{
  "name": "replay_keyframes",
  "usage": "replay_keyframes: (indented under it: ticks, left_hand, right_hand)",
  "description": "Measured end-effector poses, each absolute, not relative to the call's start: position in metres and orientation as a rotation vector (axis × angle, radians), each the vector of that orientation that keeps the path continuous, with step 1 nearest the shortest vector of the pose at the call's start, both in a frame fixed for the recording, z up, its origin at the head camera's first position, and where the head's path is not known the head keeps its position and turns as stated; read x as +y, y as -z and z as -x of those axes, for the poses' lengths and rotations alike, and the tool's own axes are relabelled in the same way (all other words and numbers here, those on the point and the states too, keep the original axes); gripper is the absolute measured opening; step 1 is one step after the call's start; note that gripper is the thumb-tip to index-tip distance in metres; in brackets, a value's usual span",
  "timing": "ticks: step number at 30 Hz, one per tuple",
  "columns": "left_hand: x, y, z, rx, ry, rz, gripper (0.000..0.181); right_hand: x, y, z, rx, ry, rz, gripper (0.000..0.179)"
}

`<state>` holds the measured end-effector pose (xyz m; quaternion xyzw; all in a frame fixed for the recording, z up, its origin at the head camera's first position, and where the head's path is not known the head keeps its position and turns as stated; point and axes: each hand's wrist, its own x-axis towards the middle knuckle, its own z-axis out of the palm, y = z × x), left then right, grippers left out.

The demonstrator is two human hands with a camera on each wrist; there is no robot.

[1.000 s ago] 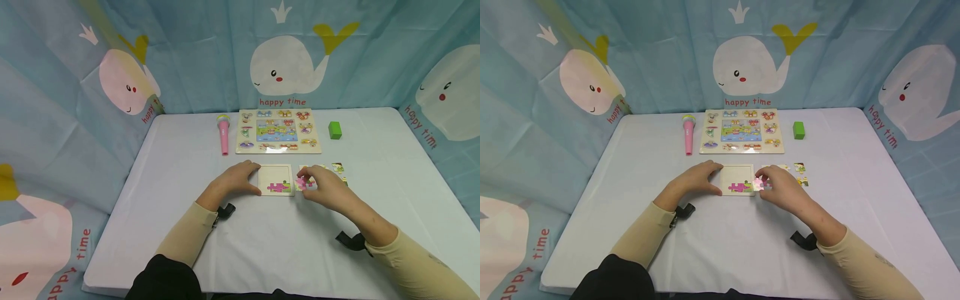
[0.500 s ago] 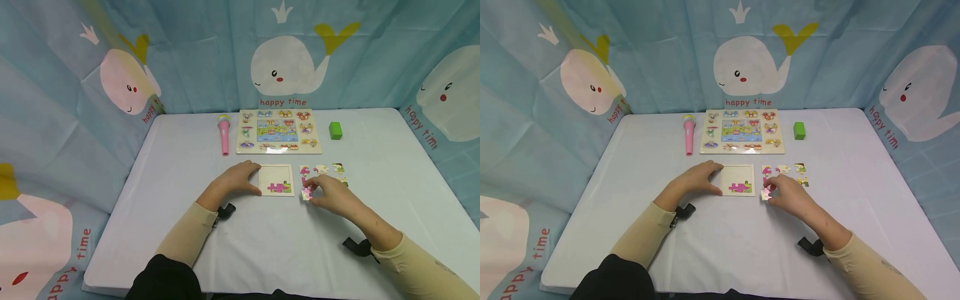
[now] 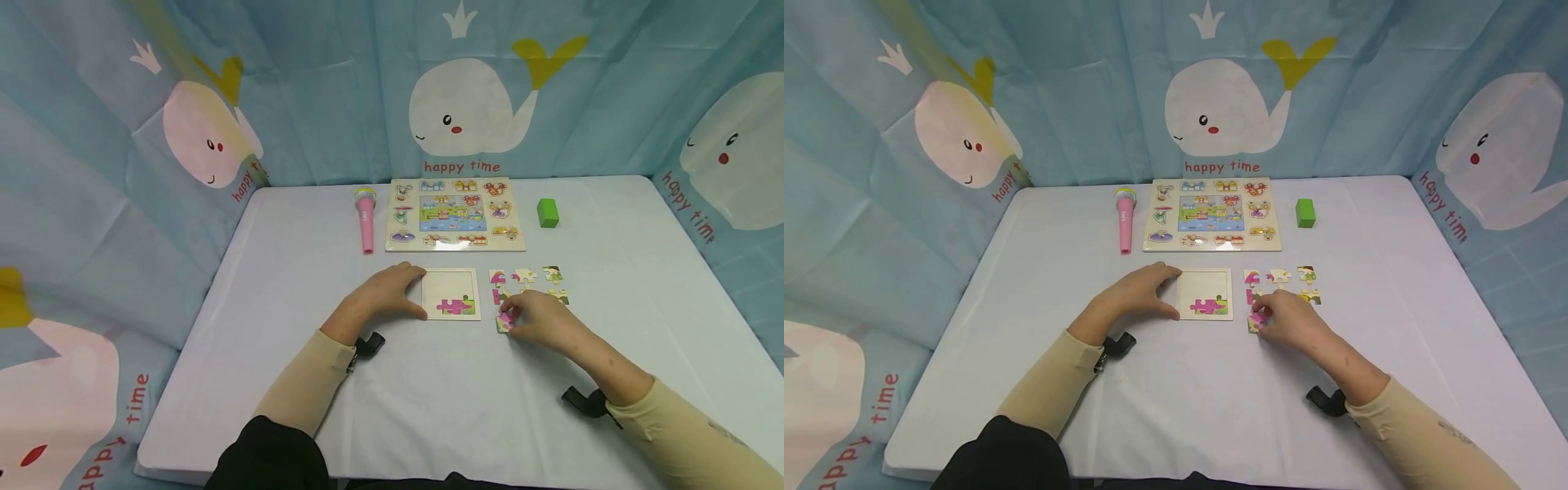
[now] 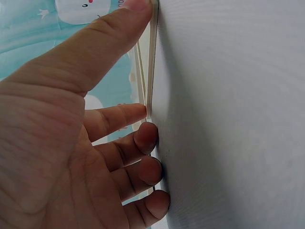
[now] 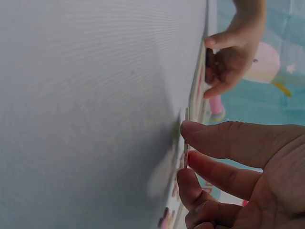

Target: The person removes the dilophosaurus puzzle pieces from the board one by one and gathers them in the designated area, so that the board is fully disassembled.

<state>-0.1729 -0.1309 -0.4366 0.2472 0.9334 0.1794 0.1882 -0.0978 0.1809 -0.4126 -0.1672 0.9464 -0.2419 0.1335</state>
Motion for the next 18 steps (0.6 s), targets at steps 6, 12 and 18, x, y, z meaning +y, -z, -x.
replay_keyframes:
  ticks: [6,12,18]
  left_hand:
    - [-0.130,0.436,0.173,2.623,-0.500,-0.691,0.093]
    - [-0.131,0.435,0.173,2.628,-0.492,-0.695,0.093]
    - [-0.131,0.434,0.172,2.617,-0.516,-0.684,0.092]
  right_hand:
    - [0.181,0.415,0.100,2.725,0.695,0.459,0.037]
    - [0.181,0.407,0.102,2.752,0.734,0.503,0.042]
    - [0.174,0.398,0.102,2.787,0.758,0.538,0.037]
